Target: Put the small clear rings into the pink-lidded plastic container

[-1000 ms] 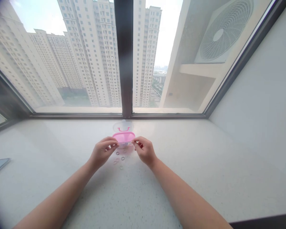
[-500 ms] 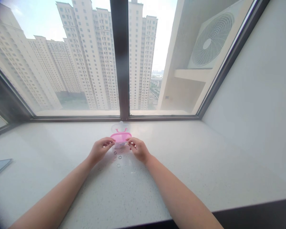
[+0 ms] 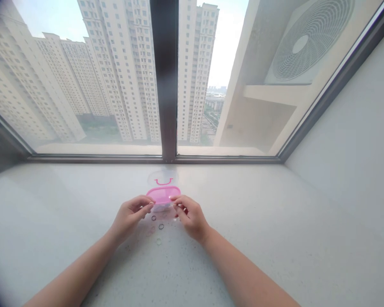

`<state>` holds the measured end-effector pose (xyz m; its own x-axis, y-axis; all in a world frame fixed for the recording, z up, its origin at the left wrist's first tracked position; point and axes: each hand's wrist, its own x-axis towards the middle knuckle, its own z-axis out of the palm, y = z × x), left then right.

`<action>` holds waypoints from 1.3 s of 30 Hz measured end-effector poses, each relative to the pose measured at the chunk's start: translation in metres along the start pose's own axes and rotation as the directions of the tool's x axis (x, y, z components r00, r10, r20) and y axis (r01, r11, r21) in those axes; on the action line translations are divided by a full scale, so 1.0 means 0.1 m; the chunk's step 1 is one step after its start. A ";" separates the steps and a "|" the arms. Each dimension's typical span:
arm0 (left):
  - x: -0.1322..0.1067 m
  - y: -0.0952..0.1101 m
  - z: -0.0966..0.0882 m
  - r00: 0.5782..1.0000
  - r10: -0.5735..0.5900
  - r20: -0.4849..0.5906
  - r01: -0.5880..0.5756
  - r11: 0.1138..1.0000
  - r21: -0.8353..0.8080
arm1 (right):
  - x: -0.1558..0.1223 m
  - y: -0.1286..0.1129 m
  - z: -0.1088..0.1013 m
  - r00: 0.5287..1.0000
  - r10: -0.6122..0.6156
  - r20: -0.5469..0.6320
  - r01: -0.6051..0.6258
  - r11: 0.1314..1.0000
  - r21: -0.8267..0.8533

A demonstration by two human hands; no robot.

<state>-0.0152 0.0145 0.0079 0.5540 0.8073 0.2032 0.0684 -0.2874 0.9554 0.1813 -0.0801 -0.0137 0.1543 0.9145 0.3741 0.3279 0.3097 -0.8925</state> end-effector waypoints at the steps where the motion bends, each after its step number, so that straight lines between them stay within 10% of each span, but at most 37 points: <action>1: 0.00 0.01 0.00 1.000 -0.017 0.003 0.017 1.000 -0.014 | 0.00 0.00 0.00 1.000 0.011 -0.003 -0.011 1.000 0.010; 16: -0.07 0.21 0.07 0.940 -0.323 -0.105 0.263 0.887 -0.379 | -0.16 -0.14 0.09 0.991 0.124 -0.046 -0.115 0.979 0.166; 28: -0.05 0.06 0.14 0.978 -0.207 -0.014 0.189 0.916 -0.354 | -0.06 -0.15 0.16 0.965 0.239 -0.108 -0.198 0.935 0.293; 39: -0.13 0.19 0.24 0.948 -0.267 -0.173 0.196 0.919 -0.343 | -0.02 -0.16 0.33 0.887 0.327 -0.327 -0.194 0.905 0.378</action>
<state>-0.0009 -0.0134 0.0179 0.3634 0.9313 -0.0254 -0.1130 0.0712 0.9910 0.1446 -0.0783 -0.0089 0.5486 0.8270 0.1227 -0.0858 0.2017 -0.9757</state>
